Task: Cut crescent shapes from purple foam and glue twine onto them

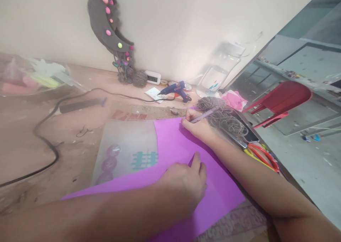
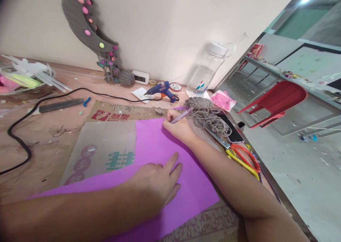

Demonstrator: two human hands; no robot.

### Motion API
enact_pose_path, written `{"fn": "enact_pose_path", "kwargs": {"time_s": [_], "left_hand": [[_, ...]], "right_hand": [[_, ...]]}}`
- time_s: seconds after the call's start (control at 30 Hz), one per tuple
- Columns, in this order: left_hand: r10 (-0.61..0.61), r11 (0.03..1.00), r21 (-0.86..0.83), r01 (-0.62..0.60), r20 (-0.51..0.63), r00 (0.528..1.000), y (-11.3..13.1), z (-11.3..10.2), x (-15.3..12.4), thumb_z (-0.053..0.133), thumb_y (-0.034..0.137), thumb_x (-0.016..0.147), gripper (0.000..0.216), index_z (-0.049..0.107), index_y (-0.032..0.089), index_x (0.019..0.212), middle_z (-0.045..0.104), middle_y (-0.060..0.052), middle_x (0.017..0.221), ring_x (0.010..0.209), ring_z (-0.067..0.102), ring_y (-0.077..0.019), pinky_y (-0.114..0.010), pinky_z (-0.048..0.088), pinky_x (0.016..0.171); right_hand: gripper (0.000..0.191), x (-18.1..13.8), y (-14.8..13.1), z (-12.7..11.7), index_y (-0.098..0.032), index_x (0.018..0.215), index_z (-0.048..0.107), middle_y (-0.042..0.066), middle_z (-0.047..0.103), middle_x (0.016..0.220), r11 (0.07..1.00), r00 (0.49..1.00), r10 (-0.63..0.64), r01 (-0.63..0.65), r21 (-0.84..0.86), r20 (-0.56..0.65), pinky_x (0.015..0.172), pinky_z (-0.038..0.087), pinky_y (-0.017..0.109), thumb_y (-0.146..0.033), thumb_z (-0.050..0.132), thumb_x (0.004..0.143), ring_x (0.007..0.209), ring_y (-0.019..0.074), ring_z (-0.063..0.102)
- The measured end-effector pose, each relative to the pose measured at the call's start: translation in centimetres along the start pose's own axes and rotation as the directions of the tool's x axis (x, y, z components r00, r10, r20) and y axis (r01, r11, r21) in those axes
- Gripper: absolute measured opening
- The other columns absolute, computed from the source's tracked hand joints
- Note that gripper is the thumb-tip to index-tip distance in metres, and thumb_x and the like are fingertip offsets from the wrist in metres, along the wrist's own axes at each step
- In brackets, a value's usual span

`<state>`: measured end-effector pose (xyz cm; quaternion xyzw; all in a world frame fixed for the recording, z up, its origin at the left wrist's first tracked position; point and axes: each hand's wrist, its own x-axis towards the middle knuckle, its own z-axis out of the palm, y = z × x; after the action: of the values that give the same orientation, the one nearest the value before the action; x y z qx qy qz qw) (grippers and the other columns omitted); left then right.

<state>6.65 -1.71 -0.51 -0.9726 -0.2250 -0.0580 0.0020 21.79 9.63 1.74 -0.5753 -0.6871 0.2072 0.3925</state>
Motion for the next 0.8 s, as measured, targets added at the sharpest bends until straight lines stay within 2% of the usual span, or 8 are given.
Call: {"fn": "enact_pose_path", "kwargs": {"time_s": [0.1, 0.23, 0.37, 0.5, 0.7, 0.8], "left_hand": [[0.032, 0.999, 0.002, -0.032, -0.005, 0.999, 0.05, 0.13, -0.09, 0.044, 0.034, 0.094, 0.047, 0.053, 0.013, 0.135, 0.046, -0.022, 0.149, 0.056, 0.063, -0.0135, -0.029, 0.039, 0.043], [0.065, 0.998, -0.008, -0.065, 0.005, 0.998, 0.13, 0.14, -0.13, 0.044, 0.031, 0.094, 0.046, 0.054, 0.010, 0.135, 0.045, -0.022, 0.150, 0.060, 0.063, -0.0130, -0.029, 0.038, 0.041], [0.048, 0.999, 0.000, -0.048, 0.053, 0.997, 0.13, -0.05, -0.02, 0.049, 0.034, 0.093, 0.053, 0.049, 0.011, 0.140, 0.039, -0.023, 0.154, 0.059, 0.063, -0.0119, -0.029, 0.038, 0.041], [0.046, 0.999, -0.010, -0.046, 0.054, 0.997, 0.08, -0.17, 0.02, 0.050, 0.033, 0.091, 0.051, 0.051, 0.011, 0.137, 0.042, -0.022, 0.153, 0.059, 0.063, -0.0123, -0.029, 0.036, 0.040], [0.062, 0.998, -0.018, -0.061, 0.053, 0.997, -0.02, -0.12, -0.09, 0.052, 0.032, 0.092, 0.051, 0.051, 0.012, 0.139, 0.043, -0.023, 0.152, 0.060, 0.062, -0.0107, -0.028, 0.038, 0.044], [0.088, 0.996, -0.015, -0.087, 0.065, 0.994, -0.03, -0.29, -0.08, 0.054, 0.032, 0.091, 0.051, 0.052, 0.013, 0.138, 0.042, -0.022, 0.153, 0.066, 0.064, -0.0128, -0.027, 0.040, 0.045]], "right_hand": [[0.027, -0.22, 0.11, -0.11, -0.023, 0.058, 0.030, -0.007, 0.034, 0.053, 1.000, 1.000, 0.017, -0.018, 0.022, 0.022, 0.053, 0.027, 0.026, -0.021, 0.055, 0.069, 0.053, 0.0104, 0.033], [0.026, -0.31, -0.10, -0.16, -0.024, 0.059, 0.032, -0.007, 0.035, 0.054, 0.998, 1.000, 0.016, -0.017, 0.056, 0.011, 0.052, 0.028, 0.026, -0.024, 0.056, 0.070, 0.052, 0.0102, 0.033], [0.026, -0.32, -0.45, -0.15, -0.024, 0.061, 0.035, -0.007, 0.037, 0.054, 0.999, 1.000, 0.011, -0.011, 0.046, 0.001, 0.051, 0.028, 0.026, -0.029, 0.056, 0.075, 0.051, 0.0101, 0.034], [0.027, -0.33, -0.34, -0.05, -0.024, 0.062, 0.035, -0.007, 0.037, 0.054, 0.999, 1.000, 0.007, -0.007, 0.051, 0.007, 0.051, 0.028, 0.025, -0.029, 0.057, 0.077, 0.051, 0.0100, 0.033], [0.027, -0.43, -0.09, -0.20, -0.023, 0.059, 0.031, -0.007, 0.034, 0.054, 1.000, 1.000, 0.002, -0.002, 0.013, 0.013, 0.052, 0.027, 0.025, -0.025, 0.055, 0.071, 0.052, 0.0101, 0.032], [0.027, -0.73, -0.37, -0.45, -0.023, 0.058, 0.031, -0.007, 0.034, 0.054, 0.999, 0.999, 0.028, -0.029, 0.021, 0.047, 0.051, 0.028, 0.025, -0.024, 0.055, 0.070, 0.052, 0.0100, 0.033]]}}
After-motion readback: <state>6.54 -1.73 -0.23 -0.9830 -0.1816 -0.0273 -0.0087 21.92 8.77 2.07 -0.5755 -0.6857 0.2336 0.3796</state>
